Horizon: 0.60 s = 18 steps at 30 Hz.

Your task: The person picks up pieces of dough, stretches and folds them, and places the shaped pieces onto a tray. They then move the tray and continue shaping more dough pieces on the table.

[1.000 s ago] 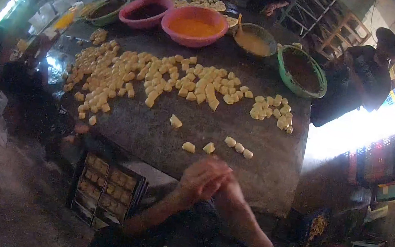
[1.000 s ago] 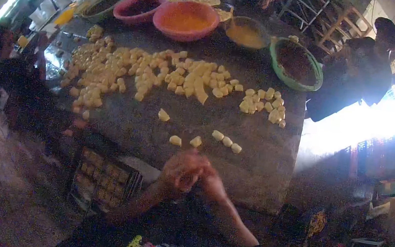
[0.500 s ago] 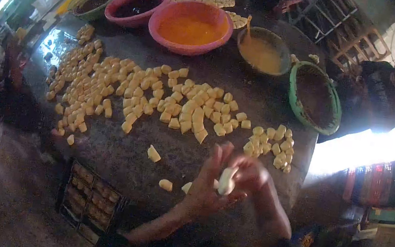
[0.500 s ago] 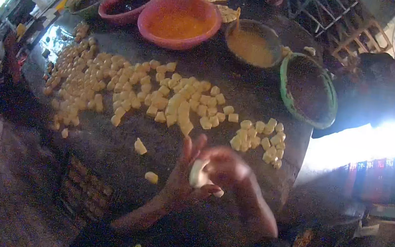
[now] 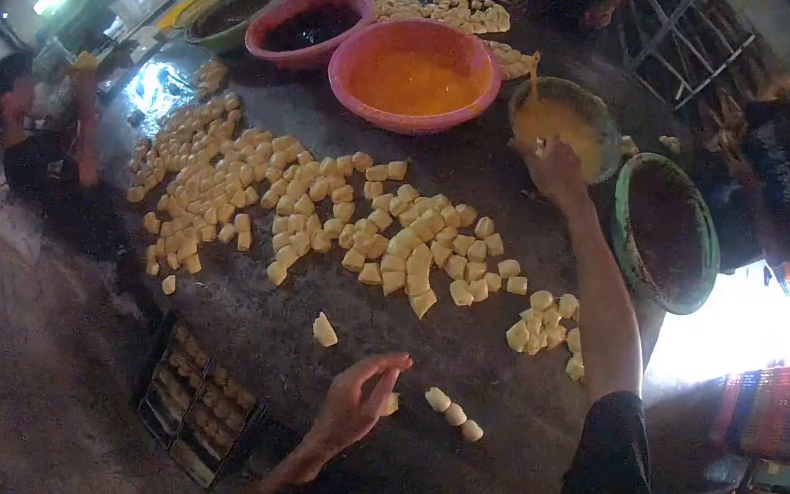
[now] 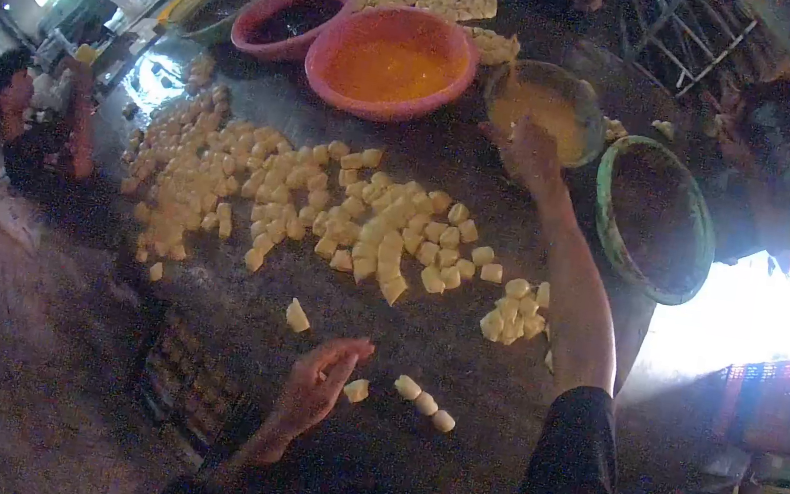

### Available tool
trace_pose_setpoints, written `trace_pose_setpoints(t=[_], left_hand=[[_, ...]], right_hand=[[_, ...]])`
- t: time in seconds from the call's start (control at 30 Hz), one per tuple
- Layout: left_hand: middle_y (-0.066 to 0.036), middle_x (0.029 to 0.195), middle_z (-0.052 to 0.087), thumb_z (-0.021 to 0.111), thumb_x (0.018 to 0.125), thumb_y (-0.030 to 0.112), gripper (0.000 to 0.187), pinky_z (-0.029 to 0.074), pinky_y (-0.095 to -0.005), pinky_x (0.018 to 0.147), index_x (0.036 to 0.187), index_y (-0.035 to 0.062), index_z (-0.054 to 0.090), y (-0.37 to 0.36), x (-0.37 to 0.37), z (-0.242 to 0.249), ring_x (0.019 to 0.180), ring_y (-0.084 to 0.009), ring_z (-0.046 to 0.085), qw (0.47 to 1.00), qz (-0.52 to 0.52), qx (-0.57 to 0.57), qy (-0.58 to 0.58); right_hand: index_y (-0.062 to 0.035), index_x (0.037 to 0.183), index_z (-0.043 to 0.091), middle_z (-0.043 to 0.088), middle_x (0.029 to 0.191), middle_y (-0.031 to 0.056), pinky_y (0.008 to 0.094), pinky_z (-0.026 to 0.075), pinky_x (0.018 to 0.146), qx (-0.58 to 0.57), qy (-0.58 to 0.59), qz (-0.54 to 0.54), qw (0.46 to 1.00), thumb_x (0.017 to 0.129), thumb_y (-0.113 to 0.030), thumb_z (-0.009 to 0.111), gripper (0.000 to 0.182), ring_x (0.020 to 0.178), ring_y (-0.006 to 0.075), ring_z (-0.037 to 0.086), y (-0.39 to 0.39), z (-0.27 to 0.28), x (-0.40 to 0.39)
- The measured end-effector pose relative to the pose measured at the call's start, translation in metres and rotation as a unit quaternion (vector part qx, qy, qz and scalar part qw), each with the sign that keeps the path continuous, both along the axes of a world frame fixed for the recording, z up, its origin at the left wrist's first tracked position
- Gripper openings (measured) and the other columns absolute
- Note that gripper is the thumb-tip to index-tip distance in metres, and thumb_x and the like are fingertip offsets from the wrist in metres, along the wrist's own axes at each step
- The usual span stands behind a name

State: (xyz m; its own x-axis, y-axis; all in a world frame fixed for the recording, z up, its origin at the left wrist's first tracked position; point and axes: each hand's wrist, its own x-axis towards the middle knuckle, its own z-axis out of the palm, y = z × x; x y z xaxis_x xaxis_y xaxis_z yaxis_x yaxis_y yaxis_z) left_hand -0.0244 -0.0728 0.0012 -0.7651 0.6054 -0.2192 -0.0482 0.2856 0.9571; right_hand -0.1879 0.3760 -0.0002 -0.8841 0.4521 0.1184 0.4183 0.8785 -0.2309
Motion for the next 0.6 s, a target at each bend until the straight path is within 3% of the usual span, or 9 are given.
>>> trace_pose_setpoints(t=[0.03, 0.1, 0.17, 0.2, 0.27, 0.3, 0.37, 0.43, 0.6], left_hand=[[-0.019, 0.13, 0.069, 0.054, 0.11, 0.014, 0.029, 0.055, -0.0403, 0.103, 0.132, -0.0016, 0.062, 0.002, -0.002, -0.001, 0.122, -0.0284, 0.067, 0.999, 0.01, 0.028, 0.015], [-0.02, 0.131, 0.068, 0.052, 0.111, 0.018, 0.032, 0.054, -0.0402, 0.106, 0.133, -0.003, 0.061, 0.008, -0.006, -0.003, 0.124, -0.0296, 0.066, 0.991, 0.055, 0.118, -0.012], [-0.021, 0.134, 0.066, 0.05, 0.112, 0.027, 0.04, 0.051, -0.0404, 0.109, 0.135, -0.0045, 0.058, 0.014, -0.009, -0.005, 0.127, -0.0308, 0.064, 0.959, 0.126, 0.234, -0.099], [-0.021, 0.135, 0.065, 0.049, 0.112, 0.033, 0.045, 0.05, -0.041, 0.111, 0.136, -0.0047, 0.057, 0.018, -0.011, -0.01, 0.129, -0.0309, 0.062, 0.946, 0.127, 0.245, -0.173], [-0.021, 0.137, 0.063, 0.046, 0.111, 0.045, 0.057, 0.048, -0.0422, 0.113, 0.138, -0.0053, 0.055, 0.017, -0.015, -0.034, 0.132, -0.0309, 0.06, 0.904, 0.124, 0.26, -0.315], [-0.016, 0.136, 0.063, 0.045, 0.109, 0.057, 0.07, 0.049, -0.0426, 0.111, 0.141, -0.0049, 0.054, 0.01, -0.013, -0.053, 0.131, -0.0256, 0.06, 0.845, 0.133, 0.224, -0.467], [-0.014, 0.132, 0.064, 0.049, 0.108, 0.055, 0.067, 0.051, -0.0411, 0.107, 0.141, -0.0036, 0.054, -0.031, 0.001, -0.062, 0.123, -0.0232, 0.063, 0.855, 0.073, 0.241, -0.454], [-0.011, 0.128, 0.066, 0.051, 0.109, 0.05, 0.058, 0.052, -0.0392, 0.103, 0.139, 0.0, 0.057, -0.07, 0.018, -0.068, 0.118, -0.0211, 0.065, 0.875, 0.047, 0.231, -0.423], [-0.01, 0.114, 0.072, 0.053, 0.11, 0.034, 0.038, 0.054, -0.0345, 0.09, 0.127, 0.0029, 0.066, -0.138, 0.038, -0.02, 0.105, -0.0194, 0.069, 0.977, 0.0, -0.1, -0.191]], right_hand=[[0.0016, 0.129, 0.063, 0.071, 0.111, 0.0199, 0.0478, 0.055, 0.094, 0.035, 0.029, 0.016, 0.999, 0.104, -0.069, 0.041, 0.079, 0.104, 0.0367, 0.07, -0.008, 0.008, 0.012], [0.0009, 0.121, 0.061, 0.071, 0.108, 0.0191, 0.0464, 0.055, 0.087, -0.337, 0.145, 0.019, 0.93, 0.101, -0.069, 0.05, 0.074, 0.099, 0.0344, 0.069, -0.047, 0.016, 0.051], [-0.0008, 0.115, 0.061, 0.07, 0.107, 0.0156, 0.044, 0.054, 0.084, -0.709, 0.182, 0.017, 0.681, 0.101, -0.065, 0.053, 0.067, 0.096, 0.0303, 0.068, -0.101, 0.0, 0.098], [-0.0022, 0.114, 0.061, 0.07, 0.107, 0.0126, 0.0423, 0.053, 0.084, -0.866, 0.155, 0.007, 0.476, 0.104, -0.062, 0.052, 0.061, 0.096, 0.0274, 0.067, -0.134, -0.018, 0.125], [0.001, 0.125, 0.06, 0.068, 0.114, 0.0133, 0.0409, 0.052, 0.093, -0.58, 0.121, 0.103, 0.799, 0.107, -0.041, 0.052, 0.046, 0.104, 0.029, 0.066, -0.237, 0.017, 0.184], [0.0024, 0.128, 0.058, 0.067, 0.117, 0.0152, 0.0421, 0.051, 0.095, -0.602, 0.086, 0.025, 0.793, 0.105, -0.033, 0.056, 0.042, 0.107, 0.0311, 0.065, -0.271, 0.007, 0.199], [0.005, 0.133, 0.056, 0.066, 0.121, 0.0191, 0.0446, 0.049, 0.101, -0.632, 0.021, -0.135, 0.763, 0.101, -0.018, 0.065, 0.04, 0.111, 0.0354, 0.064, -0.328, -0.009, 0.228], [0.0032, 0.134, 0.056, 0.065, 0.126, 0.0203, 0.0481, 0.047, 0.103, -0.397, 0.13, 0.084, 0.905, 0.096, -0.013, 0.07, 0.044, 0.115, 0.0378, 0.063, -0.378, -0.015, 0.263], [-0.002, 0.127, 0.062, 0.063, 0.136, 0.0189, 0.0526, 0.047, 0.104, -0.134, 0.191, 0.213, 0.949, 0.088, -0.008, 0.077, 0.043, 0.125, 0.0413, 0.06, -0.45, -0.033, 0.309]])
